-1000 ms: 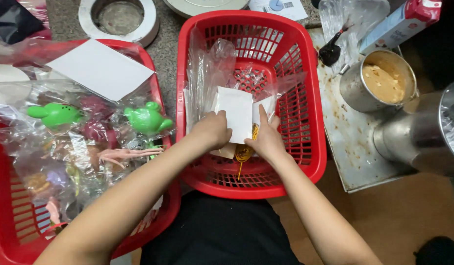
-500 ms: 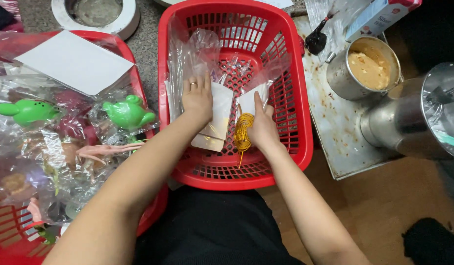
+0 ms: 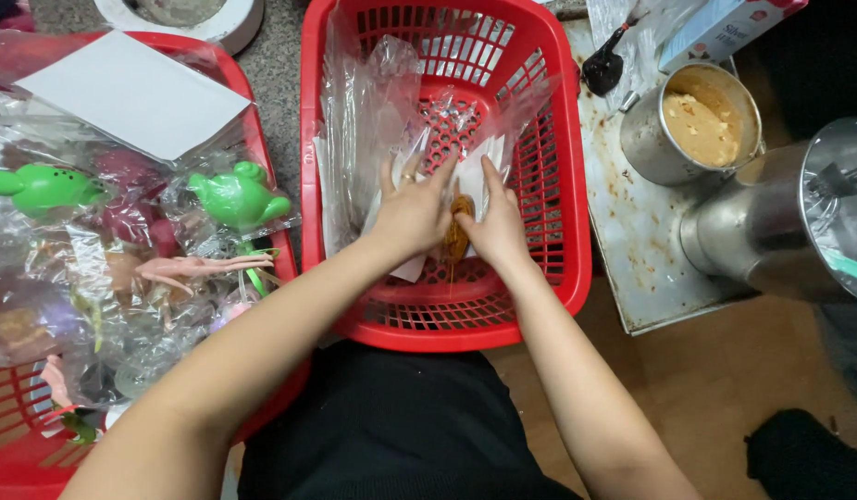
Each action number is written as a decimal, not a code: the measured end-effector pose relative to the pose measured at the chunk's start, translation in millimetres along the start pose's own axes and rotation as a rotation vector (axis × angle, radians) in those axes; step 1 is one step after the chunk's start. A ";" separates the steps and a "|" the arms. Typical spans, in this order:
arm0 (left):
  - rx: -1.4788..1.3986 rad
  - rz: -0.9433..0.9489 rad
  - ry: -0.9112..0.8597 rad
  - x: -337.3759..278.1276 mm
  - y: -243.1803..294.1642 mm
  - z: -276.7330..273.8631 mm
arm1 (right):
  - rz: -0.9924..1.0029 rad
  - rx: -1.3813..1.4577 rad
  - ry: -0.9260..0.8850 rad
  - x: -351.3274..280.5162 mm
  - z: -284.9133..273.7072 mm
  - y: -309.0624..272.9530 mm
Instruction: Sorting and organizing various small decorative items and toys into red baskets.
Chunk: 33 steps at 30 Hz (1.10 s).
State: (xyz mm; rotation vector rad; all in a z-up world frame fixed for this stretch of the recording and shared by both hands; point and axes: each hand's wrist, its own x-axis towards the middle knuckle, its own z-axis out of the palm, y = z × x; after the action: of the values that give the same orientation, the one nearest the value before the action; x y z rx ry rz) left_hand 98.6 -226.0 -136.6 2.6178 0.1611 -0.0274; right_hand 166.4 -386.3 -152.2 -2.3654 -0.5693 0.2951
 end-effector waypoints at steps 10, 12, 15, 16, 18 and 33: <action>-0.841 -0.170 -0.142 -28.4 17.1 40.8 | 0.073 0.157 -0.022 6.4 2.0 9.4; -0.367 -0.161 -0.211 -35.3 6.5 12.5 | 0.133 0.000 -0.073 -0.8 -3.2 -6.5; 0.254 -0.097 -0.165 -41.0 -27.8 25.2 | -0.027 -0.060 0.039 -8.4 9.0 -1.1; 0.254 -0.096 -0.163 -41.2 -25.2 25.3 | -0.028 -0.061 0.040 -9.3 7.5 -8.9; 0.306 -0.184 -0.107 -43.8 -19.1 26.8 | 0.057 -0.020 0.116 -13.6 4.6 -23.6; 0.250 -0.499 -0.465 -27.3 -14.8 45.5 | 0.336 -0.197 -0.174 -4.9 0.1 -5.0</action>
State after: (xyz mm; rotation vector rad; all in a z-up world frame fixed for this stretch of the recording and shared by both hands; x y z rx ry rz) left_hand 70.2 -238.8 -182.1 2.6586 0.6716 -0.8661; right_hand 160.4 -385.3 -148.7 -2.6416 -0.2858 0.6252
